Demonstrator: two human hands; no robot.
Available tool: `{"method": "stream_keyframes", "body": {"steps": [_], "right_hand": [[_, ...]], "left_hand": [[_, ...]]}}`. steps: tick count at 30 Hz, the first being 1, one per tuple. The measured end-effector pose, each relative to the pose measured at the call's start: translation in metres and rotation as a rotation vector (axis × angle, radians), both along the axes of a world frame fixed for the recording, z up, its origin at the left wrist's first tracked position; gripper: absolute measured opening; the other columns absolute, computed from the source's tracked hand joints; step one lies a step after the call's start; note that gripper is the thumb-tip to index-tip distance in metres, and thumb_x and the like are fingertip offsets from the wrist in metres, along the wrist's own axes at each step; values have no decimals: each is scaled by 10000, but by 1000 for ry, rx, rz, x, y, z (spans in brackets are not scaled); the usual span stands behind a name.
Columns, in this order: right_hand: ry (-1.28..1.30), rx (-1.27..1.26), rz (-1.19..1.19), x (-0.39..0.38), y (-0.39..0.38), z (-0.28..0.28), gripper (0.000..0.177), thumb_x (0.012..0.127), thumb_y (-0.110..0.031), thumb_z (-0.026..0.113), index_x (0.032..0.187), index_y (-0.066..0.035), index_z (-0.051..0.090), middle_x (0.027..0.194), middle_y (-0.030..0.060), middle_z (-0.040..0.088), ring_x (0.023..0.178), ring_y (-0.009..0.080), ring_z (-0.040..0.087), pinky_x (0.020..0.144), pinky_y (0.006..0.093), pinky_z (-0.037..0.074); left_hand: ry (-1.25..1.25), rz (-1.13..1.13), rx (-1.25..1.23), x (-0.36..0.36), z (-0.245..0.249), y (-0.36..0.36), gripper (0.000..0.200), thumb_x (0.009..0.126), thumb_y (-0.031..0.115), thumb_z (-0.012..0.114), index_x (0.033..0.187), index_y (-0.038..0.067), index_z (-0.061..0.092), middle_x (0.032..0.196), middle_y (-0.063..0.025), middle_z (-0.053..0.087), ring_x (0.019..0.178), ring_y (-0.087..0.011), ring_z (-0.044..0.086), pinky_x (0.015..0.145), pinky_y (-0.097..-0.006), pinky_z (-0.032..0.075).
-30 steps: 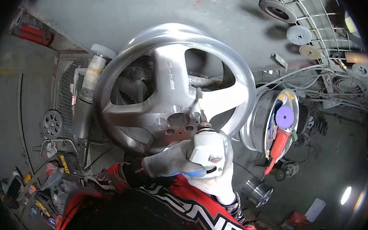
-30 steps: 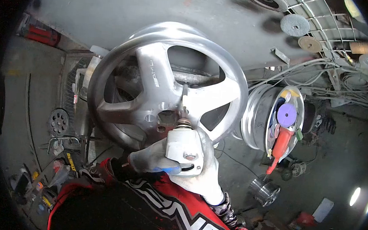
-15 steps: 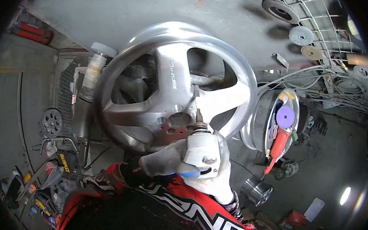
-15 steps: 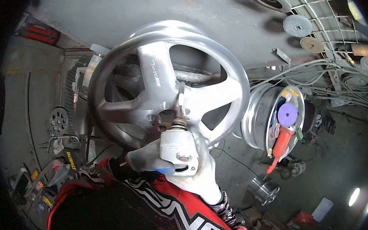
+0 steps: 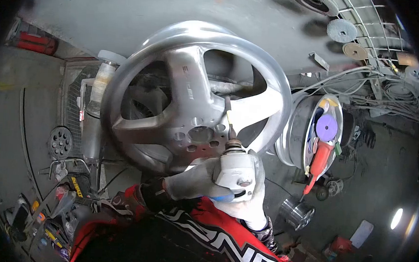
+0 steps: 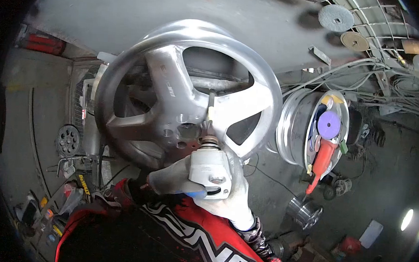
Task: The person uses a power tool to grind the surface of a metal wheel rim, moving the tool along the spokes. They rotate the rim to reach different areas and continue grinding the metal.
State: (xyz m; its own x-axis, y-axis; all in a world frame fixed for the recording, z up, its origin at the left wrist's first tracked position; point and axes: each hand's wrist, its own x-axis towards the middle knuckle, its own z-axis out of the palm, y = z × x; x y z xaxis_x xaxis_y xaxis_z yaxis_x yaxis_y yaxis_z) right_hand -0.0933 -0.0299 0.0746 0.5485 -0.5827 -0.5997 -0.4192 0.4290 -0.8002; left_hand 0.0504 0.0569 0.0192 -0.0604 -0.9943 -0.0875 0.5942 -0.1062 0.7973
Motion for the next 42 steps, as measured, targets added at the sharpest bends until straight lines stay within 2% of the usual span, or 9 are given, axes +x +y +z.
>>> {"method": "stream_keyframes", "body": {"steps": [7,10,19,25,27,33,37,39,42], "right_hand": [[-84,362,-172,10,-3,7,1036,653,-351,941,1460,3,395,1228,161,677,1123,261,692,968,401,549],[-99,443,-187,15,-1,5,1043,652,-352,942,1462,4,391,1231,161,676,1127,262,691,972,402,548],[-39,115,-50,18,4,2,1070,659,-348,946,1479,28,372,1257,173,669,1146,276,687,996,402,535],[2,79,-81,4,2,4,1085,663,-346,949,1488,42,362,1272,180,666,1157,283,684,1010,402,528],[-17,-269,132,-7,0,-2,1058,659,-357,950,1467,38,395,1243,164,679,1129,271,693,1006,394,528],[-110,-526,288,3,0,10,1010,662,-367,940,1451,2,430,1235,167,687,1141,279,692,990,395,536],[-14,-334,170,1,2,5,1031,662,-350,943,1466,5,403,1238,159,686,1147,272,689,993,395,537],[50,-210,100,2,2,3,1046,662,-338,944,1475,7,385,1240,153,685,1151,268,687,994,396,538],[13,-16,0,9,3,1,1056,664,-330,943,1484,8,368,1256,151,674,1139,267,689,995,393,537]], "left_hand": [[-170,35,-124,-2,-8,1,633,811,162,849,1369,55,570,1298,-62,657,1189,-152,616,1078,-342,469],[58,13,8,7,4,11,640,791,48,793,1378,66,541,1268,-71,648,1197,-207,615,1076,-384,468],[291,-18,85,22,19,17,590,784,154,856,1311,49,613,1246,-60,679,1153,-147,623,1049,-331,484],[20,-25,75,-1,-6,3,603,795,186,858,1326,56,603,1255,-60,676,1170,-139,621,1056,-333,479],[-83,6,-59,-6,-10,1,576,822,116,796,1344,83,555,1270,-70,631,1196,-232,600,1097,-403,443],[78,-27,-7,8,2,15,503,816,86,776,1290,98,608,1266,-79,642,1203,-250,594,1098,-398,439],[299,-9,75,11,9,11,638,795,177,856,1359,57,584,1265,-65,675,1192,-160,627,1078,-348,475],[-335,40,-140,7,-1,4,624,798,144,848,1355,53,584,1267,-62,675,1193,-159,626,1076,-344,476],[-158,9,-67,1,-9,6,603,808,140,841,1348,48,589,1277,-61,673,1187,-156,628,1073,-342,475]]}}
